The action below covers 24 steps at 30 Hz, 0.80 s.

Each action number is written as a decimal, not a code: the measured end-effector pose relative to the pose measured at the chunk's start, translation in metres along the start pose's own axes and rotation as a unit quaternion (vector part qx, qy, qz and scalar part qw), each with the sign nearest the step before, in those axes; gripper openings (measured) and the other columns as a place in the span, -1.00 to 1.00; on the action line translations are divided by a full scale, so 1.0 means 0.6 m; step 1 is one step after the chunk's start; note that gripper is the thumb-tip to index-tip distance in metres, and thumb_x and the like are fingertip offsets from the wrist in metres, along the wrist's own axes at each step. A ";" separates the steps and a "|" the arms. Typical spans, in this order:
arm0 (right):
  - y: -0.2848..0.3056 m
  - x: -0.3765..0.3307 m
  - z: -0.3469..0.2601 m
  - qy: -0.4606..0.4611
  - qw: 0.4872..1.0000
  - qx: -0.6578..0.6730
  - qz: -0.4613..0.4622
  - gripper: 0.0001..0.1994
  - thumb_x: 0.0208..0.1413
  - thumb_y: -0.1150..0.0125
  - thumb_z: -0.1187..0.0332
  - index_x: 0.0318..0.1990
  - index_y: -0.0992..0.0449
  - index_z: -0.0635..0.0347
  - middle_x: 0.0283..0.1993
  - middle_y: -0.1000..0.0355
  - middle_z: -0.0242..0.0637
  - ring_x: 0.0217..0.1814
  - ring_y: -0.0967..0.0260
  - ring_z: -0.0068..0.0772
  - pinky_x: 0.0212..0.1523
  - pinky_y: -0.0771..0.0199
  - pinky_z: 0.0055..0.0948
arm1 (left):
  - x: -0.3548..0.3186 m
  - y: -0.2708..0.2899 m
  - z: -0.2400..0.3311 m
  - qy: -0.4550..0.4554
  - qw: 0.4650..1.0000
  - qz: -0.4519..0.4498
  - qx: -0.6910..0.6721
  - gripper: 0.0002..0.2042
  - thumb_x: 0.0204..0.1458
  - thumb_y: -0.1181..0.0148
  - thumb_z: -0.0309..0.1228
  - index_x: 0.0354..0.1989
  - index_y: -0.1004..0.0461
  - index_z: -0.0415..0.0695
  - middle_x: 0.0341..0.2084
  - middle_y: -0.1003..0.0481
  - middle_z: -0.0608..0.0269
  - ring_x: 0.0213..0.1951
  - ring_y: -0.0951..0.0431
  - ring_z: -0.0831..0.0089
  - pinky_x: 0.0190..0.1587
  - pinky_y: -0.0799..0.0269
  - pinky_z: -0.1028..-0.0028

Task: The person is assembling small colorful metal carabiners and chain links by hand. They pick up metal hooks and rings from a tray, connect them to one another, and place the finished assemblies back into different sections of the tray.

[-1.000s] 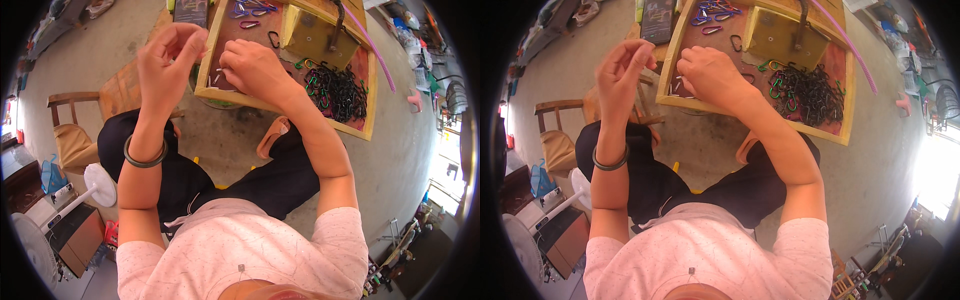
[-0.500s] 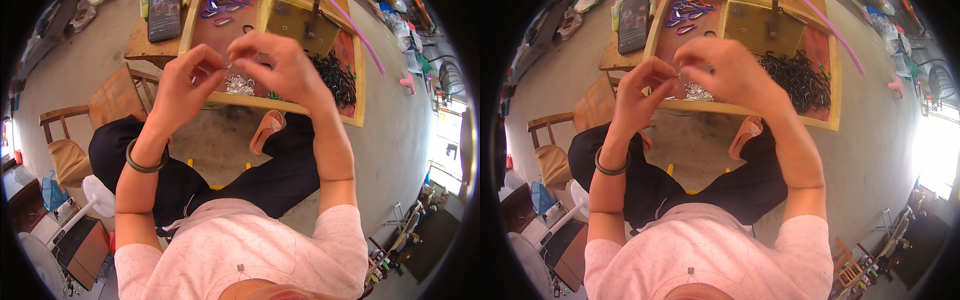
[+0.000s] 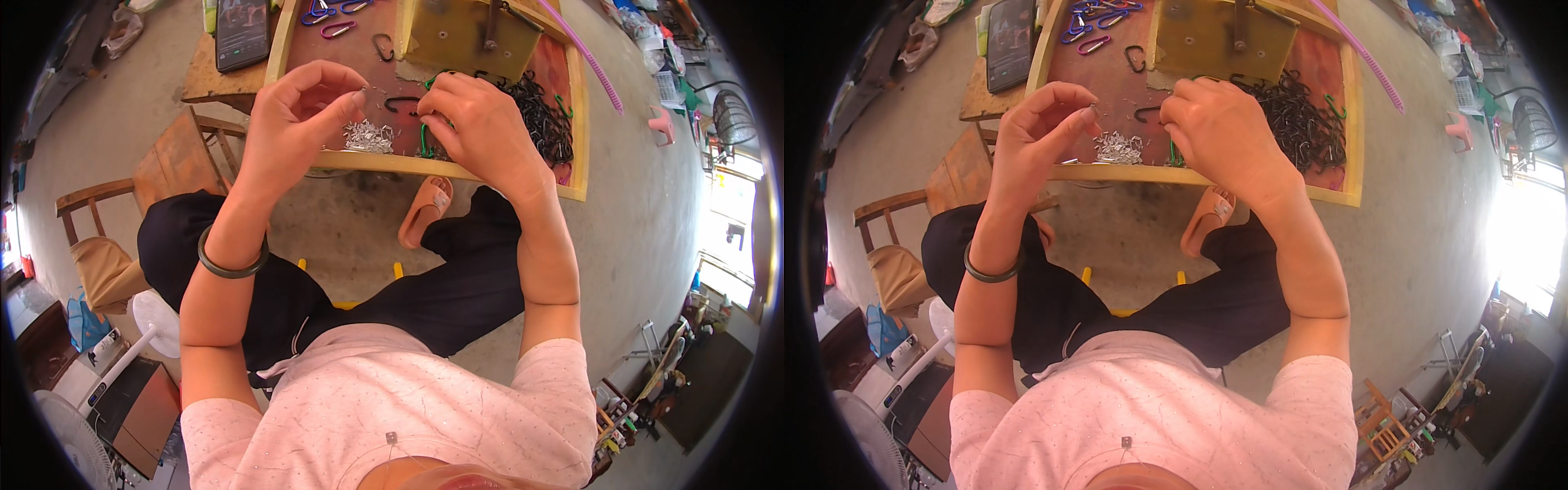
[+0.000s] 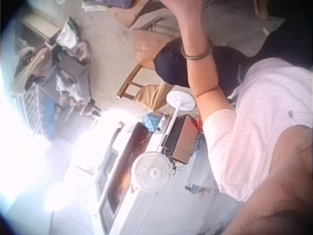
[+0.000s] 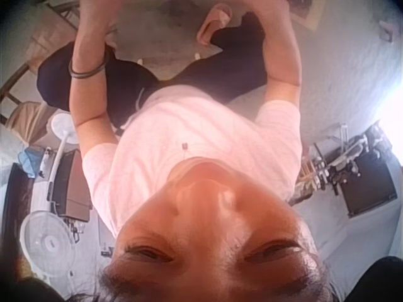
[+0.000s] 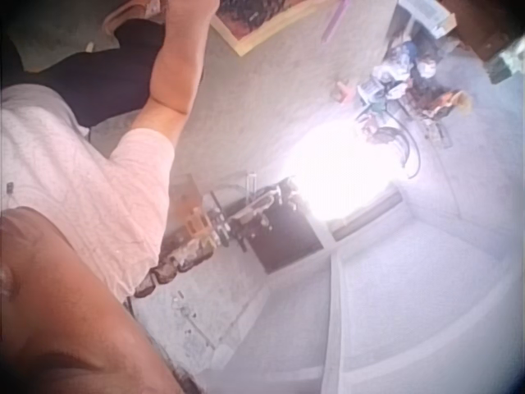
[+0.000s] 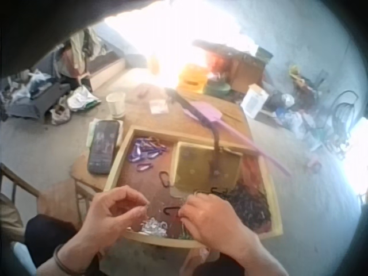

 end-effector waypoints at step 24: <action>0.003 -0.048 0.033 -0.110 0.964 -0.201 -0.133 -0.99 -0.14 -0.30 0.51 -0.51 -0.62 0.21 -0.37 -0.59 -0.14 -0.25 -0.61 -0.14 -0.27 -0.56 -0.22 | -0.004 -0.005 -0.014 0.013 1.000 -0.021 0.006 -0.85 0.18 -0.36 -0.45 -0.16 -0.62 -0.25 -0.37 -0.59 0.41 -0.31 -0.55 0.71 -0.26 -0.45 0.66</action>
Point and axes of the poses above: each hand's wrist, its own x-axis towards the middle knuckle, its own y-axis out of the back of the hand, z = x × y, the point moved 8 cm from there along x, towards the middle knuckle
